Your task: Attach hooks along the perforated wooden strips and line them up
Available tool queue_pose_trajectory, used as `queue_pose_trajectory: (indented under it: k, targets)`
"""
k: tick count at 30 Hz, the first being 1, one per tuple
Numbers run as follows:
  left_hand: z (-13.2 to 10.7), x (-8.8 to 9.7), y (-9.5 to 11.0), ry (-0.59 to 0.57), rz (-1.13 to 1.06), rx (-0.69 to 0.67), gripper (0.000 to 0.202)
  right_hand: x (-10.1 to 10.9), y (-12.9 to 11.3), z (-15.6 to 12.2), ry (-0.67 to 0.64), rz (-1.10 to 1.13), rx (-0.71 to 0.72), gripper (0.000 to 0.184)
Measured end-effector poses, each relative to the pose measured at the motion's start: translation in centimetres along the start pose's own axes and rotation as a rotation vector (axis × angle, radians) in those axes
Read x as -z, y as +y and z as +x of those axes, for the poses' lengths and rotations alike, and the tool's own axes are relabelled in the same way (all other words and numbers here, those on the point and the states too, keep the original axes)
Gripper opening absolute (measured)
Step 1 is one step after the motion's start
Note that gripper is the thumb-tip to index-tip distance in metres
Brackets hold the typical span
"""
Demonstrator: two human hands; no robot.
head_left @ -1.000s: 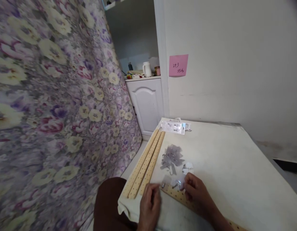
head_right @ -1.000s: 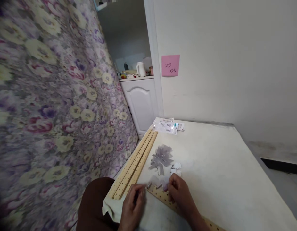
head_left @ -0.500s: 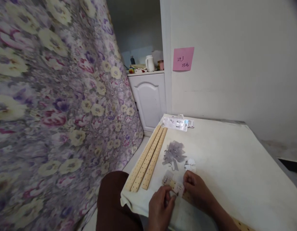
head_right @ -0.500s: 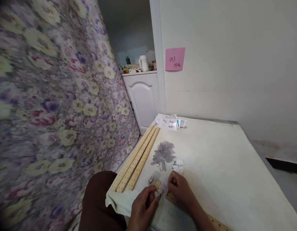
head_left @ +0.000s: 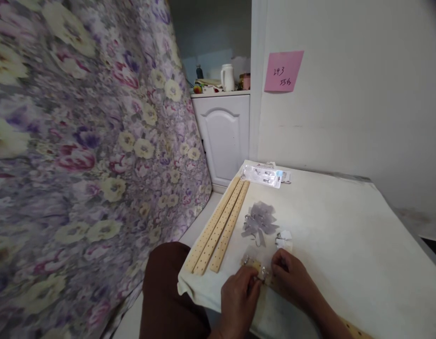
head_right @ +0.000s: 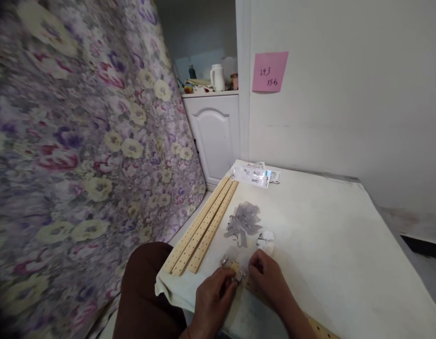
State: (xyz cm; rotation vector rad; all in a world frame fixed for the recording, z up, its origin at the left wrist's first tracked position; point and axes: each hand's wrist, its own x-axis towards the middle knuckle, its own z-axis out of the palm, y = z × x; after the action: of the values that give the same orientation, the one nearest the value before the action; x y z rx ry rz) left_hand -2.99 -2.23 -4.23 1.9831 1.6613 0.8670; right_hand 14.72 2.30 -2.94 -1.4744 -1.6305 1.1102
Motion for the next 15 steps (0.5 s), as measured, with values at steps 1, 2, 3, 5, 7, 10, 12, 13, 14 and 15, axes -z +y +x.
queue_pose_trajectory:
  k: [1,2,3,5,7,10,12,13,14,15]
  targets:
    - [0.03,-0.01,0.0,0.003,-0.007,-0.002,0.015,-0.01,0.07,-0.03,0.003,-0.002,-0.002,0.004]
    - [0.05,-0.01,0.01,0.005,-0.014,-0.006,0.014,-0.02,0.15,-0.05,0.007,-0.001,-0.005,0.003]
    - [0.07,0.0,0.03,0.009,-0.021,-0.011,0.015,-0.02,0.23,-0.07,0.01,0.004,-0.01,0.002]
    - [0.09,0.05,0.1,0.012,-0.03,-0.028,0.016,-0.02,0.39,-0.08,0.01,0.017,-0.02,0.002]
    - [0.06,0.11,0.18,0.017,-0.029,-0.044,0.017,-0.03,0.5,-0.06,0.008,0.027,-0.031,0.005]
    - [0.06,0.18,0.31,0.029,-0.024,-0.057,0.018,-0.03,0.52,-0.02,0.017,0.021,-0.038,0.007]
    - [0.13,0.22,0.38,0.036,-0.028,-0.064,0.017,-0.02,0.41,-0.04,0.03,0.007,-0.039,0.007]
    - [0.18,0.23,0.41,0.038,-0.031,-0.069,0.016,0.0,0.33,-0.06,0.035,0.0,-0.038,0.007]
    - [0.23,0.24,0.44,0.038,-0.033,-0.072,0.015,0.02,0.24,-0.09,0.037,-0.007,-0.038,0.006]
    - [0.28,0.25,0.46,0.037,-0.033,-0.072,0.015,0.04,0.14,-0.12,0.037,-0.013,-0.037,0.007]
